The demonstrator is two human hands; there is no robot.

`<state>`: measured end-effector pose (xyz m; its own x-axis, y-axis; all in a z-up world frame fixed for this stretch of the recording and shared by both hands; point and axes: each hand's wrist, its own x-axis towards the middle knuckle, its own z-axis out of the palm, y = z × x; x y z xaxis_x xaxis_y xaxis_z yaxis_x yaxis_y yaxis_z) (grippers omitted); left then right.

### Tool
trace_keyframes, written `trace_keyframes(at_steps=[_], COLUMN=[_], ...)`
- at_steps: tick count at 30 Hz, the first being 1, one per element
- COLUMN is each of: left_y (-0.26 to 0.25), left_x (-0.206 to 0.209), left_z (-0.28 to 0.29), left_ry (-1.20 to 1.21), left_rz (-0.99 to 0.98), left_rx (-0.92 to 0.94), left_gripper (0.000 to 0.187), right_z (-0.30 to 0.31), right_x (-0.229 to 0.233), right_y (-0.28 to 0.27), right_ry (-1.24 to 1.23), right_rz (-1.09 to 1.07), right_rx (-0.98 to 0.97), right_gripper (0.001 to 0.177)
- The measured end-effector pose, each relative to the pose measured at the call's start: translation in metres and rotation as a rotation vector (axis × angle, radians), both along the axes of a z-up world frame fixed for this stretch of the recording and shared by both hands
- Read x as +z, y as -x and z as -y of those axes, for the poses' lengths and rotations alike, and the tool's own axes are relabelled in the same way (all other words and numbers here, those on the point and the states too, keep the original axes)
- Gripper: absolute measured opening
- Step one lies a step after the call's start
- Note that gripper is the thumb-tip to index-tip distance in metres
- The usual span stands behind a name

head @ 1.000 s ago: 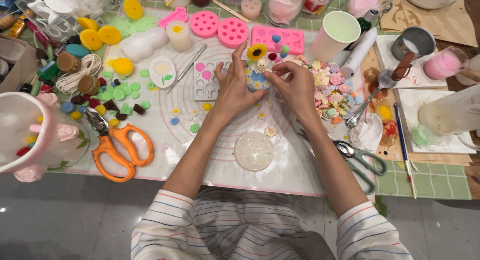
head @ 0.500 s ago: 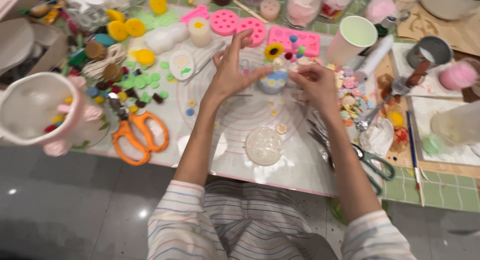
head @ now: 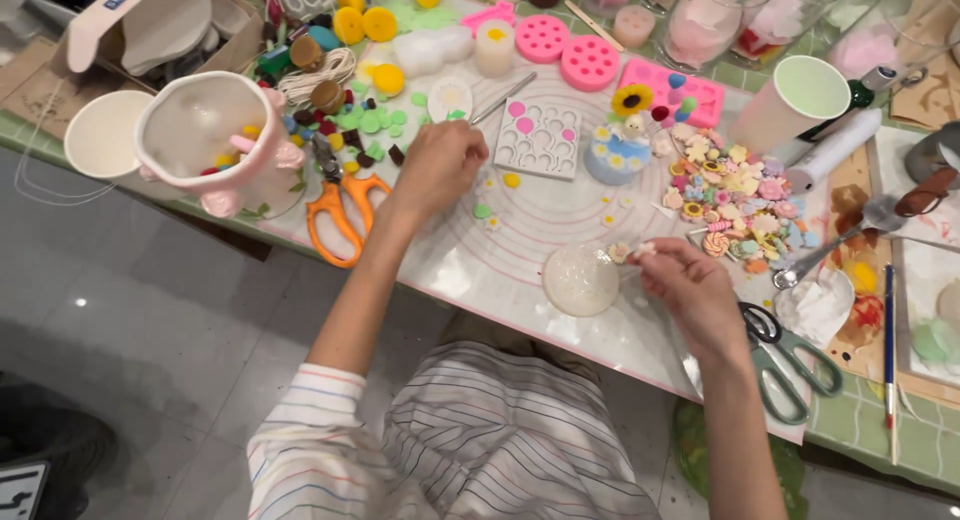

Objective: Decorating a small candle base with various wax ornaments, using scissors and fine tools for placement.

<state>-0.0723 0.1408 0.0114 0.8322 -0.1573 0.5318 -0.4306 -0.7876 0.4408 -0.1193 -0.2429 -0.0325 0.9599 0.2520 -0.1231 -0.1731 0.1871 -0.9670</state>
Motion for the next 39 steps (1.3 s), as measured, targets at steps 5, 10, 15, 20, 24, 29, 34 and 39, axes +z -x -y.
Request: trace_keyframes(at_steps=[5,10,15,20,24,29,34,39], left_y=[0.042,0.045,0.041,0.082,0.125,0.148,0.137,0.1], left_x=[-0.002,-0.011,-0.005,0.058,0.104,0.127,0.125,0.112], left_z=[0.02,0.032,0.016,-0.042,-0.118,-0.189,-0.165,-0.081], left_ry=[-0.077,-0.083,-0.011,0.097,0.107,0.227,0.249,0.203], left_rz=[-0.08,-0.069,-0.088,0.074,0.328,0.252,0.217,0.091], left_rx=[-0.036,-0.075,-0.056,0.063,0.203,0.383,0.31,0.128], left_gripper=[0.004,0.006,0.007,0.007,0.006,0.007,0.007,0.007], right_z=[-0.025,-0.037,-0.071,-0.119,-0.141,-0.141,-0.065,0.063], right_x=[0.02,0.016,0.029,0.05,0.04,0.044,0.073,0.1], right_y=[0.034,0.039,0.03,0.01,-0.014,-0.022,-0.001,0.051], right_ry=[0.132,0.343,0.626,0.779,0.968,0.963,0.973,1.256], right_rz=[0.047,0.179,0.481,0.724,0.716,0.741,0.706,0.336], right_rx=[-0.014,-0.049,0.0,0.144,0.282,0.245,0.118,-0.064], right_gripper=[0.029,0.022,0.021,0.019,0.021,0.031,0.033,0.027])
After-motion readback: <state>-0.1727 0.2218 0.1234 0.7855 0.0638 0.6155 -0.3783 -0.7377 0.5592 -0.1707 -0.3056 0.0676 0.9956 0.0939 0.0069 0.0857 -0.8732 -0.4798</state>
